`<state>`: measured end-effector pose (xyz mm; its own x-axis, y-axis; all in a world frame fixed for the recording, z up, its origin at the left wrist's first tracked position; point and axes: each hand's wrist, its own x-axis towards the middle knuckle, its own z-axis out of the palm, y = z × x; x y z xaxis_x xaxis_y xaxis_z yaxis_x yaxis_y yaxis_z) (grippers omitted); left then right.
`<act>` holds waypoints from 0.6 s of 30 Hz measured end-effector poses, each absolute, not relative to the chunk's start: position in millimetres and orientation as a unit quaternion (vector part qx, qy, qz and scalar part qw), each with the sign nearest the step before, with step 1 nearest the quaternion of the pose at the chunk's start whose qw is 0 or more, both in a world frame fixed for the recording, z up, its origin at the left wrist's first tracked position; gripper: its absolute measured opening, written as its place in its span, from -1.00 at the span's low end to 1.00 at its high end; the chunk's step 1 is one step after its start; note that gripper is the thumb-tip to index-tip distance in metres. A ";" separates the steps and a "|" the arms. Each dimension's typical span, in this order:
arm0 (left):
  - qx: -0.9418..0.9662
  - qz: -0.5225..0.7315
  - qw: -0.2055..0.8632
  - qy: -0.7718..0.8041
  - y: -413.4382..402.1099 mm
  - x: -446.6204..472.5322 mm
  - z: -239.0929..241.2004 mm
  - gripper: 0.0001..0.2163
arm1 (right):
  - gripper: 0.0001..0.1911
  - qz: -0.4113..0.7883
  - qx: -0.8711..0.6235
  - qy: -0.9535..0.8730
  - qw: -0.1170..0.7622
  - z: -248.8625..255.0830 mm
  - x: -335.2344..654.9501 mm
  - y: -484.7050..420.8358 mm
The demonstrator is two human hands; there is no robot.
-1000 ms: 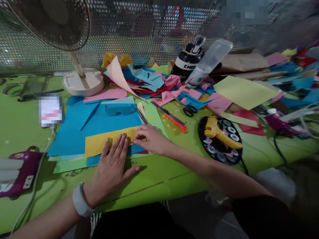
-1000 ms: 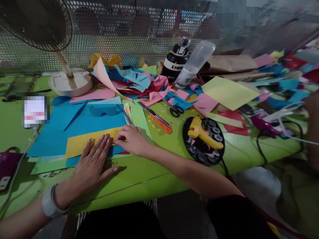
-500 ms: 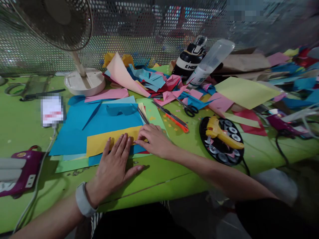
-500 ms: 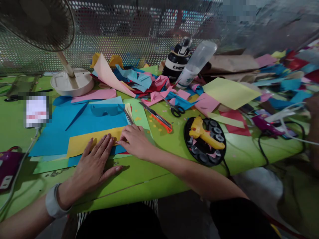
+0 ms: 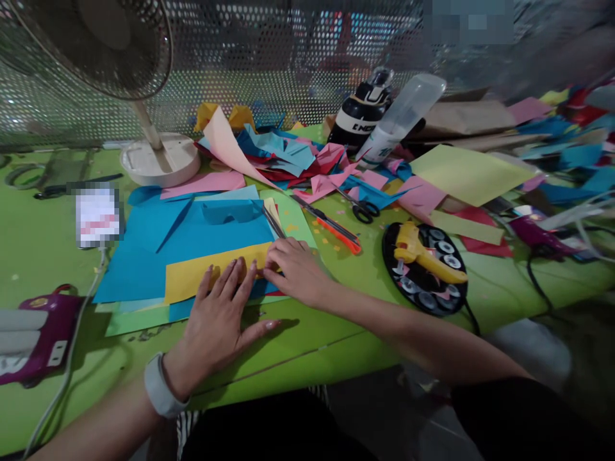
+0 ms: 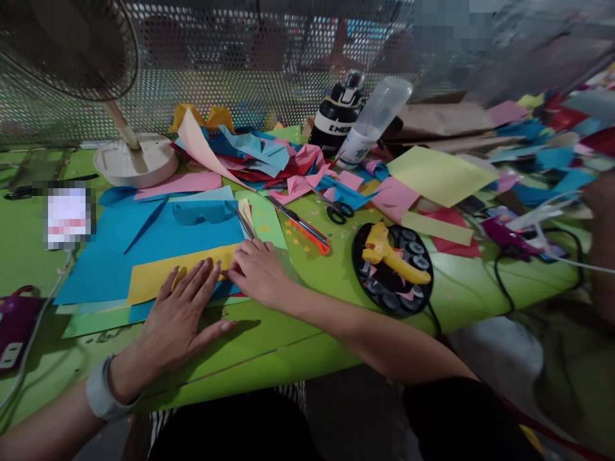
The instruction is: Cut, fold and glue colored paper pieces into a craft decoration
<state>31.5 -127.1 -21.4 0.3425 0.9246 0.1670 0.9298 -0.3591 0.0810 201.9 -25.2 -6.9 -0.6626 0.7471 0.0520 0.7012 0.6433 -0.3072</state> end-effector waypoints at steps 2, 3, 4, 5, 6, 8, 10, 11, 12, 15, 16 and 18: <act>-0.820 -0.093 0.022 -0.564 -127.5 31.4 -22.6 -0.18 | -0.71 0.131 -0.403 -0.901 0.087 -7.9 201.6 -25.2; -0.820 -0.093 0.024 -0.564 -127.6 31.4 -23.2 -0.18 | -0.72 0.131 -0.404 -0.901 0.089 -8.3 201.5 -25.1; -0.820 -0.093 0.026 -0.565 -127.5 31.4 -23.7 -0.18 | -0.72 0.132 -0.404 -0.901 0.090 -8.6 201.4 -25.1; -0.820 -0.092 0.026 -0.565 -127.4 31.4 -24.1 -0.18 | -0.73 0.133 -0.403 -0.901 0.092 -8.7 201.4 -25.1; -0.820 -0.092 0.025 -0.564 -127.1 31.4 -24.3 -0.18 | -0.73 0.133 -0.402 -0.901 0.094 -8.6 201.4 -25.1; -0.821 -0.090 0.022 -0.564 -126.5 31.5 -24.2 -0.18 | -0.73 0.134 -0.402 -0.901 0.094 -8.0 201.6 -25.2; -0.822 -0.087 0.019 -0.562 -126.0 31.5 -23.8 -0.16 | -0.74 0.132 -0.403 -0.901 0.092 -7.3 202.1 -25.4; -0.823 -0.084 0.018 -0.562 -125.8 31.4 -23.6 -0.16 | -0.73 0.130 -0.404 -0.901 0.091 -7.2 202.5 -25.4; -0.823 -0.083 0.017 -0.562 -125.6 31.3 -23.4 -0.16 | -0.72 0.127 -0.405 -0.901 0.091 -7.2 203.0 -25.3; -0.824 -0.081 0.019 -0.560 -125.2 31.1 -23.2 -0.16 | -0.65 0.111 -0.406 -0.902 0.097 -8.8 204.8 -23.7; -0.824 -0.081 0.019 -0.560 -125.0 31.0 -23.2 -0.16 | -0.62 0.105 -0.406 -0.903 0.099 -9.5 205.4 -22.6; -0.823 -0.085 0.022 -0.561 -124.7 31.2 -23.2 -0.15 | -0.59 0.091 -0.404 -0.905 0.097 -10.5 206.9 -19.6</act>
<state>31.2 -124.7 -23.2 0.3569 0.9197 0.1638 0.9271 -0.3703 0.0589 206.9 -19.6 -10.5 -0.6544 0.7493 0.1015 0.7143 0.6566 -0.2422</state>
